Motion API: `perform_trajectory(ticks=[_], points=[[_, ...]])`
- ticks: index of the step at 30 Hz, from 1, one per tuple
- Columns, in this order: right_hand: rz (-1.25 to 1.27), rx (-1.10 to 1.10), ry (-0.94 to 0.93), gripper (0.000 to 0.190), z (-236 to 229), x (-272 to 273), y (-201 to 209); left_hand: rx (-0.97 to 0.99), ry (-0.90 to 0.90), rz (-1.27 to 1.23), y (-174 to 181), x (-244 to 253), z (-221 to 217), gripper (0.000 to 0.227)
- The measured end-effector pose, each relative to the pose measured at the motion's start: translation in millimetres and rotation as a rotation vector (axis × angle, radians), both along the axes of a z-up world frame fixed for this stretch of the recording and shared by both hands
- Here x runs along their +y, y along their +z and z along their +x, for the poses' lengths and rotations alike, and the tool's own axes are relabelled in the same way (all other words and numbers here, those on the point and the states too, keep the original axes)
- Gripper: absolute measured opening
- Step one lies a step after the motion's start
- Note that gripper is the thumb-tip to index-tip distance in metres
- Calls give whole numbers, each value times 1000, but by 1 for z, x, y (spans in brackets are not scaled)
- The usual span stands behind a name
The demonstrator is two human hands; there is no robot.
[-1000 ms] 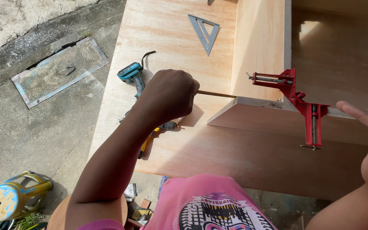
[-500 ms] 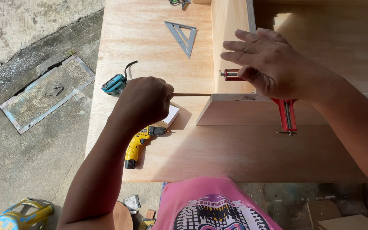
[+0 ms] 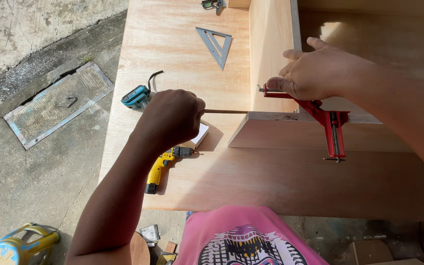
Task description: The person assembles a wooden cabinet by using a tape measure to check distances, clamping plywood boards together with a corner clamp, and drilling screws into the wood with a power drill.
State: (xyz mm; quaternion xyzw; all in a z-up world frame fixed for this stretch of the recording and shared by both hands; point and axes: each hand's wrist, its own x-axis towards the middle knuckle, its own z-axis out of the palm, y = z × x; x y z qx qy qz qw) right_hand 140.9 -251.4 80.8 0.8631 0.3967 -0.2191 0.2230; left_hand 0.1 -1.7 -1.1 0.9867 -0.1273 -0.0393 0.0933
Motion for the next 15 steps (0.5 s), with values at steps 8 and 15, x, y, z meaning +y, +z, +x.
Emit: perform_trajectory(ticks=[8,15], points=[[223,45,30,72,-2,-7,6,-7,-11,9,-2,-1,1,16],[723,-15,57,35,-19,-62,13,-6,-7,14,-2,-3,1,19]])
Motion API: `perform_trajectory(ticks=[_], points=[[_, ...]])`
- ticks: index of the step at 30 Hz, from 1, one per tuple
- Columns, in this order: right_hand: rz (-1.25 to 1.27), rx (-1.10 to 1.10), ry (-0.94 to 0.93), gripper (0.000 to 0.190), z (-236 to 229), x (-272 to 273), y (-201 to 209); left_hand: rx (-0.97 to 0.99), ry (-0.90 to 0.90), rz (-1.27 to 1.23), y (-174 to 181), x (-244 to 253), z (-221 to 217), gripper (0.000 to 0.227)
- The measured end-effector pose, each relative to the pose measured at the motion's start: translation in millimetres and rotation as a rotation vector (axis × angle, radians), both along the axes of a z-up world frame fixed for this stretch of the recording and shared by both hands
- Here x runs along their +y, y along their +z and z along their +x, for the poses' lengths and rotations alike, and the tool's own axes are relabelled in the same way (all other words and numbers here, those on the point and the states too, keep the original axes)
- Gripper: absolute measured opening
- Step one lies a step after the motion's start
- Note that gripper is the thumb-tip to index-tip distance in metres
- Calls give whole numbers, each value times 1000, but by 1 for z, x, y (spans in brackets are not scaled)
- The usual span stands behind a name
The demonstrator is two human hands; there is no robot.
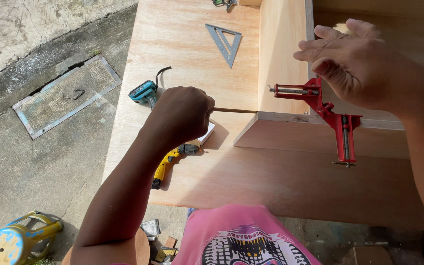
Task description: The person assembles a wooden cabinet by using a tape measure to check distances, clamping plywood boards together with a corner clamp, and drilling screws into the wood with a power drill.
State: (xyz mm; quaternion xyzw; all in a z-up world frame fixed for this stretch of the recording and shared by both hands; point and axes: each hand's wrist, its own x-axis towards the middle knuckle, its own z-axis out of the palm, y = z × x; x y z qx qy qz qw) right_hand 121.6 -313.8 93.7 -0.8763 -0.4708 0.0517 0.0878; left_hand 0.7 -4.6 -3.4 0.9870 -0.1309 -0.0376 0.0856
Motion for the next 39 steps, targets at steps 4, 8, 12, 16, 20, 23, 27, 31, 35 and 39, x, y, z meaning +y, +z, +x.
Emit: perform_trajectory(ticks=[4,8,12,16,20,23,27,31,35,39], points=[[149,-18,-54,80,-26,-25,1,9,-18,10,-2,0,1,17],[251,-27,-149,94,-40,-47,-17,42,-21,0,-2,-1,3,16],[318,-115,-172,97,-63,-62,-28,24,-25,-17,-1,-1,1,15],[561,-55,-287,62,-79,-96,-53,26,-33,-1,-4,1,3,15],[622,-26,-429,36,-100,-98,-60,4,-24,3,-3,1,3,19],[608,-74,-374,44,-104,-76,-42,-16,-37,-60,-2,4,-2,13],[596,-29,-243,68,-82,-52,-22,-51,-64,-96,-3,5,-3,15],[401,-42,8,88,-46,-18,-6,-49,-56,-63,-3,6,-3,13],[180,-68,140,80,-9,5,-6,-48,-46,-65,-2,6,-4,13],[147,-191,251,67,9,12,-29,-57,-47,-56,-3,5,-4,13]])
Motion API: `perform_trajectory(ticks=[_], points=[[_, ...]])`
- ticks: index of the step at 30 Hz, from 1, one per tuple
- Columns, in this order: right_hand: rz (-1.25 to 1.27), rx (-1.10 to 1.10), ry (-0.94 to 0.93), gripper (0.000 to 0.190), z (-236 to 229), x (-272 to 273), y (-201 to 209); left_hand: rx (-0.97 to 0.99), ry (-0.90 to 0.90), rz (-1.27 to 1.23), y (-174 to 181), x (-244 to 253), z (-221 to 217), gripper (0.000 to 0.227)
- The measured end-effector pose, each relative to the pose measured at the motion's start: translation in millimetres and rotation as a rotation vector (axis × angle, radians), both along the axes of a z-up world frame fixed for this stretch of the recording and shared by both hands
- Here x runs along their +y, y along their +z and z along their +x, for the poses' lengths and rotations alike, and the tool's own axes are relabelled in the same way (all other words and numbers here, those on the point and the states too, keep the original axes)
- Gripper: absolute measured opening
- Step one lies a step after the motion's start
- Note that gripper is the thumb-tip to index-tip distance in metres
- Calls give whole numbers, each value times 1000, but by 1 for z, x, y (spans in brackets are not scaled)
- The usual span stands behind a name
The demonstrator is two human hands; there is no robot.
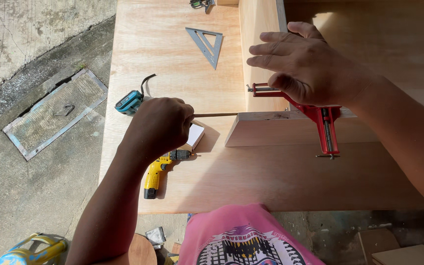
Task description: The person assembles a wooden cabinet by using a tape measure to check distances, clamping plywood boards together with a corner clamp, and drilling screws into the wood with a power drill.
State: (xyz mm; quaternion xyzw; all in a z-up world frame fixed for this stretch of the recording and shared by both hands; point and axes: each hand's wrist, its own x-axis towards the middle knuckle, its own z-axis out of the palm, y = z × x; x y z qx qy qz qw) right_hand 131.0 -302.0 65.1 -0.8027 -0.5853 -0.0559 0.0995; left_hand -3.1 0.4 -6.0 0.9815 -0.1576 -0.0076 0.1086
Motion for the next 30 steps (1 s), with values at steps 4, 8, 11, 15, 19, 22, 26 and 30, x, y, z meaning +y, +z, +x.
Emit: perform_trajectory(ticks=[4,8,11,15,19,22,26,30], points=[[-515,41,-213,77,-8,25,11,16,6,-8,1,1,0,14],[-385,221,-232,87,2,17,3,8,2,-3,-1,1,0,14],[-256,47,-122,67,3,12,1,14,2,-3,-1,1,1,14],[-811,308,-548,75,0,31,11,4,-1,12,0,0,1,16],[-303,126,-182,70,4,15,-4,10,7,20,2,0,1,16],[-550,231,-407,72,-11,38,24,27,16,20,3,0,1,15],[-506,316,-413,68,-5,34,13,18,18,23,2,0,0,15],[-170,-32,-18,53,3,32,0,30,24,27,3,-1,0,15]])
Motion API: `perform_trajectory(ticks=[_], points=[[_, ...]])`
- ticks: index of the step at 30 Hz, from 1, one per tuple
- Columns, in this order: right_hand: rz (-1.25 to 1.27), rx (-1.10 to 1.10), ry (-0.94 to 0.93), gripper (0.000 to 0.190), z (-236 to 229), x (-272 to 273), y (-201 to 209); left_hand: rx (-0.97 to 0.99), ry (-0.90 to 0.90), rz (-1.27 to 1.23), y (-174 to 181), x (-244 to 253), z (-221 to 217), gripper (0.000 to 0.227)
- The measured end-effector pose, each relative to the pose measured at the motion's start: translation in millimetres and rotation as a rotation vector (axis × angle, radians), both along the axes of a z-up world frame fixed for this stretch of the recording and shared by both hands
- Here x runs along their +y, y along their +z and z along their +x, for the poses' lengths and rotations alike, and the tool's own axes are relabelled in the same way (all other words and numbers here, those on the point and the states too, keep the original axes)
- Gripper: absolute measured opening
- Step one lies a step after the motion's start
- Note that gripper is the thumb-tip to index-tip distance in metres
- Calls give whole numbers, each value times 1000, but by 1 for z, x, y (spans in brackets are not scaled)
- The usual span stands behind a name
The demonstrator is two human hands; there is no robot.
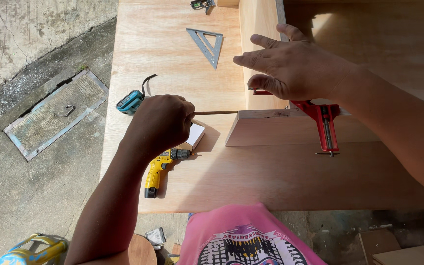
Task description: The person assembles a wooden cabinet by using a tape measure to check distances, clamping plywood boards together with a corner clamp, and drilling screws into the wood with a power drill.
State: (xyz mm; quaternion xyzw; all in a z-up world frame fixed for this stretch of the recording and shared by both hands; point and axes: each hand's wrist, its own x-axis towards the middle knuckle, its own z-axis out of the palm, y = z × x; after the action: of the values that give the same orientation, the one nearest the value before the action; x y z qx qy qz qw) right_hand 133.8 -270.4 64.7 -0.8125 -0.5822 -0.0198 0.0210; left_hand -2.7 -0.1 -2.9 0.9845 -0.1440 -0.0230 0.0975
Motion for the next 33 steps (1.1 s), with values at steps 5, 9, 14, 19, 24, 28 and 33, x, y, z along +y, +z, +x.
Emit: perform_trajectory(ticks=[5,9,14,19,24,28,33], points=[[-699,250,-510,80,-18,31,35,2,-4,-8,-2,0,1,14],[-161,30,-75,66,6,5,-8,15,2,-13,-1,0,1,14],[-854,167,-566,76,-29,40,42,-4,-1,-7,-2,-1,0,15],[-130,-33,-72,59,-2,8,-7,-13,-8,-22,-3,0,0,14],[-819,227,-647,77,-15,30,20,-22,-23,-1,-4,0,2,15],[-505,77,-352,75,-5,24,11,-11,-12,-23,-3,1,2,14],[-142,-184,-20,67,-2,12,-2,12,10,-15,-3,-1,0,13]])
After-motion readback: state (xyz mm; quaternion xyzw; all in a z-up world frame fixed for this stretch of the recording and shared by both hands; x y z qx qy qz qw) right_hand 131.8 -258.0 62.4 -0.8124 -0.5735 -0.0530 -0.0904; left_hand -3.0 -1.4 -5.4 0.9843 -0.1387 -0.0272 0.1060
